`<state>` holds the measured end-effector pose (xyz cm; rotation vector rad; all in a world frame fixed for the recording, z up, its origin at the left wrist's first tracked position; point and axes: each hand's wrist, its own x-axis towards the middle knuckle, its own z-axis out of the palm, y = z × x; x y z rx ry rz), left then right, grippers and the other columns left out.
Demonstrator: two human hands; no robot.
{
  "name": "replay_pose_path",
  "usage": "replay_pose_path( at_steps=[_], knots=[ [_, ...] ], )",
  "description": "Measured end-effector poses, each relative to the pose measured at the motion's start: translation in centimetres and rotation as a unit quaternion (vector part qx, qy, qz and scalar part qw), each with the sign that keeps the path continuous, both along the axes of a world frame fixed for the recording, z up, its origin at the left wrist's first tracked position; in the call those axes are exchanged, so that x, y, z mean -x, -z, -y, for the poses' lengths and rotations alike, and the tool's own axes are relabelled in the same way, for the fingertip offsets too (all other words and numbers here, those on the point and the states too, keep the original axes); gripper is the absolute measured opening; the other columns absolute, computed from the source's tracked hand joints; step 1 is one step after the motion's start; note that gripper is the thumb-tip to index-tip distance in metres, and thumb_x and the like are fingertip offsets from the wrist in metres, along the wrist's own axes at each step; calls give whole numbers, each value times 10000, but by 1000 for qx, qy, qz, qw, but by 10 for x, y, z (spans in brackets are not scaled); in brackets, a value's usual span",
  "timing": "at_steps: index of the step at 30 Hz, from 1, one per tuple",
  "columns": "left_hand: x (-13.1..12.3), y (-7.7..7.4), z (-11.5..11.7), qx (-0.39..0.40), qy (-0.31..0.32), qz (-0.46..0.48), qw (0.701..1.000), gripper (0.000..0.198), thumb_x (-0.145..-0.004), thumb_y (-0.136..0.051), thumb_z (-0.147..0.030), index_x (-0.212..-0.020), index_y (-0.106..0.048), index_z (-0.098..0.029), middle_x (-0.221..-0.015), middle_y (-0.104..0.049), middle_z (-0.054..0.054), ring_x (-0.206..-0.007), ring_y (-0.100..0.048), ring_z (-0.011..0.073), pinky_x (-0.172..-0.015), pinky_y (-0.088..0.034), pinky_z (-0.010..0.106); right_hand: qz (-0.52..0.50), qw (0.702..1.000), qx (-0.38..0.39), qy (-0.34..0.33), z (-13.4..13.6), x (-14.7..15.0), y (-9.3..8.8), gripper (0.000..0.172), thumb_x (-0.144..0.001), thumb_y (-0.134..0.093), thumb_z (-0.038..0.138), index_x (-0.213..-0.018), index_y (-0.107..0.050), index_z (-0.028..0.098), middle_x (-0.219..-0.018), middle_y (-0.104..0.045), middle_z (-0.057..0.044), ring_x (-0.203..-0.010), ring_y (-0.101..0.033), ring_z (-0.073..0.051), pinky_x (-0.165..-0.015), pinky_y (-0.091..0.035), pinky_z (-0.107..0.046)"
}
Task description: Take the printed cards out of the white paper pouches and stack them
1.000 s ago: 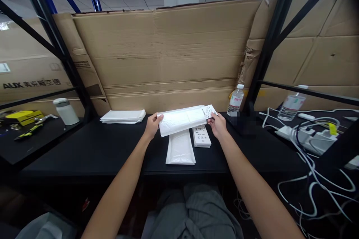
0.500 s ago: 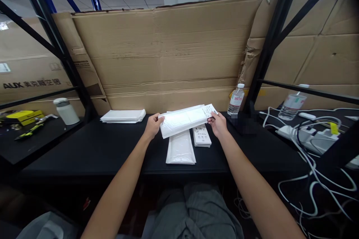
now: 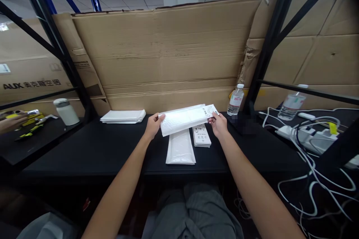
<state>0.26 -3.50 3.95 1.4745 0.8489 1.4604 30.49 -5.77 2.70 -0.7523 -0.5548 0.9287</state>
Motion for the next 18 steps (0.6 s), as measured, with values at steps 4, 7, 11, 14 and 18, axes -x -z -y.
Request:
replay_pose_path(
  at_steps=[4,7,11,14,18],
  knots=[
    [1,2,-2,-24,-7,-6,1000,312,-720,-705,-438,-713,-623,-137,-655,-550,-3,-584,-475,107,-513,-363,202,0,1000,-1,5,-1,-1,2,145,-723,-678,177,-793,-551,177,-592,-596,25,-451,-516,-72,-378,-403,-158],
    [3,3,-4,-12,12,-6,1000,285,-738,-682,-419,-743,-611,-143,-655,-539,-6,-573,-475,108,-505,-368,204,0,1000,-1,14,-2,-1,2,130,-730,-670,180,-774,-548,175,-580,-588,27,-450,-515,-72,-376,-402,-156],
    [5,3,-4,-39,7,-28,999,275,-757,-667,-398,-695,-568,-148,-608,-476,-27,-540,-421,87,-481,-325,185,-1,1000,3,22,-2,-2,2,145,-725,-683,191,-760,-542,183,-574,-579,38,-454,-516,-69,-375,-403,-151],
    [4,1,-2,-49,2,-35,998,294,-750,-677,-398,-662,-551,-147,-587,-440,-37,-528,-387,75,-464,-298,173,-4,1000,3,26,-2,-2,2,131,-739,-666,184,-758,-536,183,-568,-578,41,-449,-513,-68,-373,-399,-151],
    [3,0,0,-3,7,4,1000,320,-729,-679,-453,-714,-576,-151,-617,-478,-29,-530,-427,85,-480,-366,187,-18,999,5,42,-4,-5,3,113,-757,-641,174,-769,-528,179,-548,-564,46,-437,-511,-69,-376,-402,-156]
  ],
)
